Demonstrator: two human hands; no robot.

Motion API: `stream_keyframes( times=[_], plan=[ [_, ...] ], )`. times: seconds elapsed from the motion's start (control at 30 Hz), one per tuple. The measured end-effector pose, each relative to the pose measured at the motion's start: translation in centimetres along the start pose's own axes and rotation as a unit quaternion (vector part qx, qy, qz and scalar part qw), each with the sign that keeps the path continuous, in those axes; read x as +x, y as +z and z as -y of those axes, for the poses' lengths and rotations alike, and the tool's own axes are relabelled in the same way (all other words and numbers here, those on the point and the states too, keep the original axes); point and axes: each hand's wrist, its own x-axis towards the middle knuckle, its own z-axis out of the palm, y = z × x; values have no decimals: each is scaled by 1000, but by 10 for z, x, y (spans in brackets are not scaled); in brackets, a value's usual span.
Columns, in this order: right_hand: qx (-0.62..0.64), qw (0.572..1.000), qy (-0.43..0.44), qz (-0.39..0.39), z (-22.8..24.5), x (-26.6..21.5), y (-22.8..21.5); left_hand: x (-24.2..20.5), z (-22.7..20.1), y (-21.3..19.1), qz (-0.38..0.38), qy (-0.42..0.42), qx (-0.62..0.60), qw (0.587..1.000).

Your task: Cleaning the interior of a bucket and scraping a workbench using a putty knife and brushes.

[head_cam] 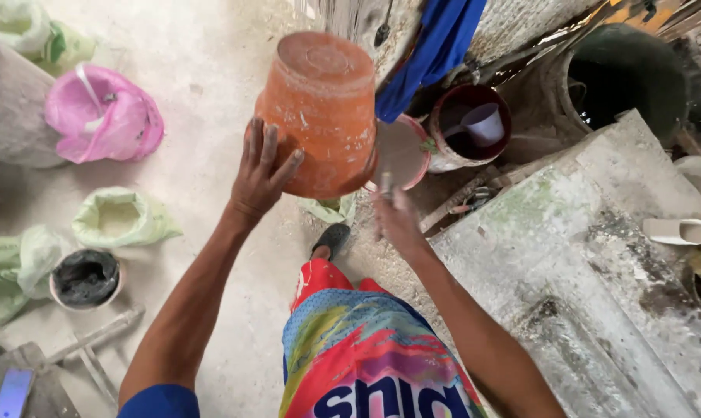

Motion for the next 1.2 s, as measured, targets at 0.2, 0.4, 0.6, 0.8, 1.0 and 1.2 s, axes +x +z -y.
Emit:
stream_keyframes(
  times=[0.2,0.4,0.6,0.8,1.0,1.2],
  plan=[
    [-163,955,-58,-242,-5,-23,-26,-11,-63,28,47,-93,-100,990],
    [-2,948,22,-316,5,-76,-97,111,-144,-16,268,-492,-310,768],
    [123,921,-72,-363,-26,-125,-129,57,-212,63,349,-623,-469,519],
    [174,898,77,-398,-111,-119,-168,104,-256,79,474,-484,-471,565],
    [213,821,19,-530,-121,-86,-177,142,-292,69,504,-265,-482,666],
    [-298,871,77,-384,-164,-103,-150,182,-298,65,515,-108,-426,736]
  ],
)
